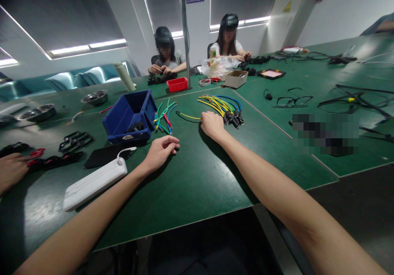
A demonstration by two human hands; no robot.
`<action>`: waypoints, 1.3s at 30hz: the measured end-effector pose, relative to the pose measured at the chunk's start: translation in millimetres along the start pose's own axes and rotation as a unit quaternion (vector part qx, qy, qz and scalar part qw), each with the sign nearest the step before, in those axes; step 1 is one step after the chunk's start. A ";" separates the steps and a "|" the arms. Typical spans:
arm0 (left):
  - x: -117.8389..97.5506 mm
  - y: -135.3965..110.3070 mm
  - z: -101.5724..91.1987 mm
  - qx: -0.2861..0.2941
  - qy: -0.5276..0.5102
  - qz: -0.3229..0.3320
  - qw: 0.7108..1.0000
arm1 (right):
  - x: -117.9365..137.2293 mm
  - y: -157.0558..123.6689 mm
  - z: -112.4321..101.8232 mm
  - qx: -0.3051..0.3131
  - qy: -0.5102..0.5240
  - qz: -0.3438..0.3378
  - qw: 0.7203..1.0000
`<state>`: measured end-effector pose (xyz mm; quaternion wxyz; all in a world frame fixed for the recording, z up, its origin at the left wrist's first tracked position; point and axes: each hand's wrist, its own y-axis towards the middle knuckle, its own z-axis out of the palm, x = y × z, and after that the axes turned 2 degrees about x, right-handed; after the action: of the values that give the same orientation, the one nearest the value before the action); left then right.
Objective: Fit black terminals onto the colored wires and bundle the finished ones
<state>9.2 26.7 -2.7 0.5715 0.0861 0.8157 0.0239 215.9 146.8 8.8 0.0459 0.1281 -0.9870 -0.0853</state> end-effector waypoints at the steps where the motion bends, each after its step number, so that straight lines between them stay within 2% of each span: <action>1: 0.3 0.0 -0.1 0.001 0.000 0.001 1.000 | 0.1 -0.1 -0.1 0.001 0.002 0.003 1.000; 8: 1.3 -0.6 -0.1 0.006 0.002 0.003 1.000 | 0.6 0.1 -4.0 -0.013 0.014 0.033 0.999; 20: 1.6 -0.5 -0.5 0.010 0.001 0.004 1.000 | -11.2 7.4 -7.4 -0.092 0.058 0.127 0.986; 28: 1.4 -0.2 0.0 0.011 -0.004 0.004 1.000 | -18.3 7.6 -9.1 -0.130 0.082 0.142 0.978; 39: -0.6 -1.0 -0.3 0.015 0.004 0.005 1.000 | -20.0 6.6 -7.6 -0.103 0.059 0.158 0.980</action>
<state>9.1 25.6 -2.1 0.5668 0.0987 0.8177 0.0154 234.4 157.1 16.0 0.1298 -0.0304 -0.9763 -0.1704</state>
